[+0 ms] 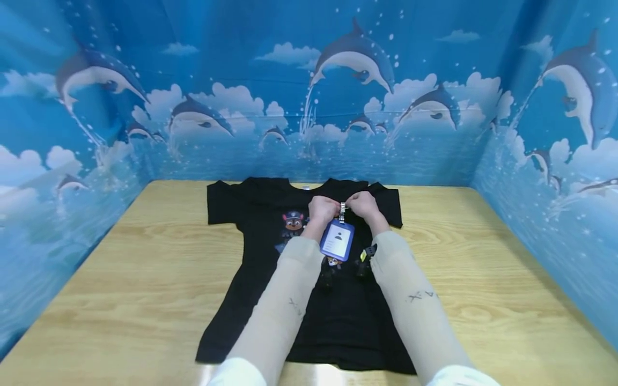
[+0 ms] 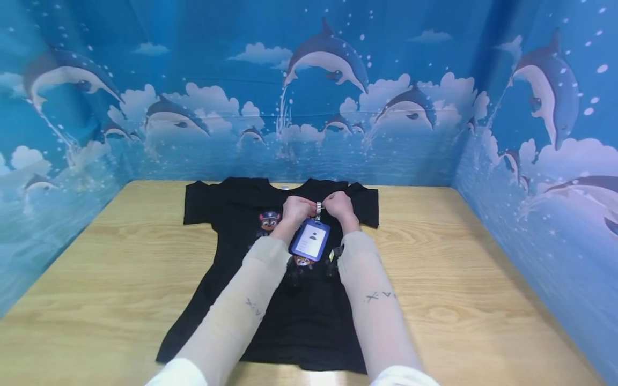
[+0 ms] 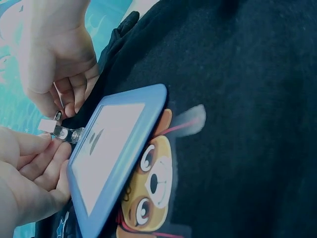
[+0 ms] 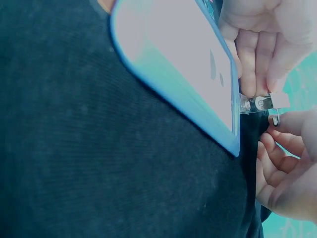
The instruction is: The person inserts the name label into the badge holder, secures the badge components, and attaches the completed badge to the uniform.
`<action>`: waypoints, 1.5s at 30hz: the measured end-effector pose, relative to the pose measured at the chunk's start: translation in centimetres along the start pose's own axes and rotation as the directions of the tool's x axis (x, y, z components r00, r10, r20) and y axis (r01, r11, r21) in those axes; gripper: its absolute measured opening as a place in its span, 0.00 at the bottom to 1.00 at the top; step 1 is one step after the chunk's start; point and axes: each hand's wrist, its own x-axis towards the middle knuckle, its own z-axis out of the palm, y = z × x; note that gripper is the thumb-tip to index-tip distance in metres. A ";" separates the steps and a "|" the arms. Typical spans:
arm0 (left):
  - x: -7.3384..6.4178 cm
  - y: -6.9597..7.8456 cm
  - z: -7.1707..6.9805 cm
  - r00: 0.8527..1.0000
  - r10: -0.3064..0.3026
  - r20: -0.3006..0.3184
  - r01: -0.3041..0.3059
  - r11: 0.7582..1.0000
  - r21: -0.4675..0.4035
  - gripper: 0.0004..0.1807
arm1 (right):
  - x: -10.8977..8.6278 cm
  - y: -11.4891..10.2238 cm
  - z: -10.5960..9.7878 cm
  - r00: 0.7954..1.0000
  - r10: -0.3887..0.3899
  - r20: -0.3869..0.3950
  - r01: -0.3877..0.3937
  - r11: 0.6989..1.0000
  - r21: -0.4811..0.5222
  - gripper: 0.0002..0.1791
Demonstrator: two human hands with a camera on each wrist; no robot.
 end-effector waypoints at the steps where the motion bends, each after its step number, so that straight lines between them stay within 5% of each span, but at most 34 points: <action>1: 0.0 0.0 0.1 1.000 0.002 0.004 -0.002 1.000 0.001 0.05 | 0.0 0.1 0.0 1.000 0.002 -0.003 -0.002 1.000 0.000 0.13; 10: 0.1 -0.1 0.1 1.000 -0.007 -0.008 0.007 1.000 -0.008 0.07 | 0.2 0.2 0.0 1.000 0.001 0.013 -0.001 1.000 0.007 0.14; 22: 0.9 0.8 -0.4 0.995 -0.104 0.007 0.104 0.981 -0.165 0.06 | 0.6 -1.2 -0.4 1.000 0.028 0.006 -0.028 1.000 0.011 0.10; 29: 0.7 0.7 0.0 0.988 -0.151 0.020 0.153 0.972 -0.180 0.07 | 0.6 -1.0 -0.2 0.996 0.089 0.021 -0.090 0.996 0.027 0.19; 45: 0.5 0.2 0.4 0.989 -0.144 0.022 0.145 0.968 -0.206 0.06 | 0.3 -0.6 0.3 0.996 0.087 0.009 -0.087 0.996 0.016 0.17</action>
